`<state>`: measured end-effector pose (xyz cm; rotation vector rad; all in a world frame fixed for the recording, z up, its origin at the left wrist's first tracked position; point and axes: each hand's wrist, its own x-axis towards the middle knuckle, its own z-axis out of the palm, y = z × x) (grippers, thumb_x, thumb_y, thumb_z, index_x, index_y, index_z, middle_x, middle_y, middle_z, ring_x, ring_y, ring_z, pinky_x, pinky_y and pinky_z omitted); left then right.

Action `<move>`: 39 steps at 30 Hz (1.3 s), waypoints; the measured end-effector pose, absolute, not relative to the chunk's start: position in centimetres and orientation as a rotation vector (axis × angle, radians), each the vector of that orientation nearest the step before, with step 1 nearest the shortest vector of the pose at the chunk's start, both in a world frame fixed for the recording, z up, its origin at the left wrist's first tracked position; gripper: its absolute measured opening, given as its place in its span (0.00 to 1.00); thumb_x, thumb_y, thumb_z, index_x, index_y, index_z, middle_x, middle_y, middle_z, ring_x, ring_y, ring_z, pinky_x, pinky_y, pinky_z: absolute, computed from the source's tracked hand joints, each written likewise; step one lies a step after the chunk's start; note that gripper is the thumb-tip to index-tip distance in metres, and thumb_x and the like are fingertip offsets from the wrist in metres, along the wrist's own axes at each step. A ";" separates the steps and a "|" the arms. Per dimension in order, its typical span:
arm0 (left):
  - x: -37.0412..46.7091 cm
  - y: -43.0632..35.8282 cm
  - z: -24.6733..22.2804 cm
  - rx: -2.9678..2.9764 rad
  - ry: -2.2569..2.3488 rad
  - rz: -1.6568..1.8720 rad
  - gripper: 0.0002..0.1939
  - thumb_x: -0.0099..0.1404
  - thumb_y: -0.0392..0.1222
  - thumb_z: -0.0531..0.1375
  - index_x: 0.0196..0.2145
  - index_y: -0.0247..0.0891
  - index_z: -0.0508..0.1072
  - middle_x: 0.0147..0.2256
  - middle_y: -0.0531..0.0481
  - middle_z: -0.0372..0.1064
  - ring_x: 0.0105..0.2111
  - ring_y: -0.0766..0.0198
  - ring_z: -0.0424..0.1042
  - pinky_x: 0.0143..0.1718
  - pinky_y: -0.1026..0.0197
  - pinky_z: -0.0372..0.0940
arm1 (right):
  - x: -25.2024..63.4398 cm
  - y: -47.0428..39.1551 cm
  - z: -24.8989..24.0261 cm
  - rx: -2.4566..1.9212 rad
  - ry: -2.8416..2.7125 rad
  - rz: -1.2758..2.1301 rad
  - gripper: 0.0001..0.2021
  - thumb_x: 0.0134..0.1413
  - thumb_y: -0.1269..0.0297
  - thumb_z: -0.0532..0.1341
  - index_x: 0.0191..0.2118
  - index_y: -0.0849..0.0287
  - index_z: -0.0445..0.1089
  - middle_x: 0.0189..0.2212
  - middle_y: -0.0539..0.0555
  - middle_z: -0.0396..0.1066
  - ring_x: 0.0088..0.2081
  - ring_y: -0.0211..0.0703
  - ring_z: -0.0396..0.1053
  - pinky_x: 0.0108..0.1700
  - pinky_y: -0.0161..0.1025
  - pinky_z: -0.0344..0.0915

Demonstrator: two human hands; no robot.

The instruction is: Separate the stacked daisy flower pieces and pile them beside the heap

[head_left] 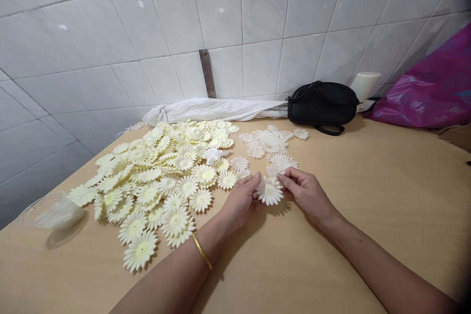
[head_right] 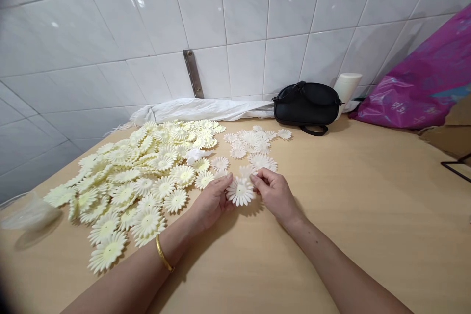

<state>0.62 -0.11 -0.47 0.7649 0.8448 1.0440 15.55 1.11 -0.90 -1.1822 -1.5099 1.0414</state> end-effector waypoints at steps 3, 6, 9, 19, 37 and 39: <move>0.6 -0.2 -0.4 0.741 0.831 0.972 0.13 0.45 0.40 0.65 0.28 0.33 0.68 0.21 0.52 0.64 0.18 0.73 0.60 0.19 0.68 0.48 | 15.9 1.5 -1.0 -1.206 -1.448 1.100 0.14 0.48 0.55 0.56 0.20 0.59 0.58 0.17 0.46 0.58 0.19 0.32 0.52 0.22 0.32 0.50; 0.6 -0.2 -0.6 0.806 0.856 0.935 0.12 0.44 0.35 0.64 0.28 0.32 0.69 0.18 0.52 0.63 0.17 0.72 0.60 0.21 0.67 0.50 | 16.2 1.7 -1.2 -1.246 -1.484 1.063 0.14 0.49 0.55 0.54 0.22 0.59 0.59 0.17 0.48 0.59 0.19 0.33 0.54 0.22 0.33 0.52; 0.5 -0.2 -0.6 0.914 0.971 0.990 0.07 0.46 0.36 0.62 0.25 0.33 0.67 0.16 0.55 0.58 0.16 0.73 0.56 0.21 0.66 0.49 | 16.8 2.0 -1.2 -1.454 -1.559 0.649 0.10 0.48 0.58 0.55 0.32 0.60 0.65 0.24 0.51 0.64 0.23 0.37 0.59 0.28 0.36 0.56; 1.7 -2.5 -0.2 2.174 1.287 0.609 0.05 0.46 0.34 0.58 0.23 0.37 0.63 0.30 0.48 0.61 0.32 0.62 0.58 0.29 0.62 0.51 | 17.1 1.8 -0.1 -1.407 -1.829 0.482 0.11 0.51 0.61 0.52 0.26 0.59 0.68 0.23 0.52 0.68 0.28 0.40 0.63 0.32 0.37 0.58; 1.2 -1.2 0.0 1.214 1.134 1.120 0.18 0.47 0.41 0.63 0.16 0.36 0.54 0.13 0.59 0.52 0.15 0.75 0.51 0.18 0.68 0.47 | 15.6 0.0 0.6 -0.994 -1.676 1.451 0.14 0.47 0.54 0.58 0.23 0.61 0.64 0.20 0.46 0.56 0.23 0.32 0.53 0.26 0.32 0.49; 1.2 -1.1 -0.1 1.181 1.122 1.113 0.19 0.44 0.41 0.64 0.17 0.37 0.54 0.13 0.59 0.53 0.15 0.75 0.52 0.17 0.68 0.48 | 15.5 0.0 0.4 -0.999 -1.614 1.474 0.14 0.46 0.55 0.59 0.22 0.61 0.62 0.19 0.45 0.56 0.23 0.32 0.53 0.26 0.32 0.49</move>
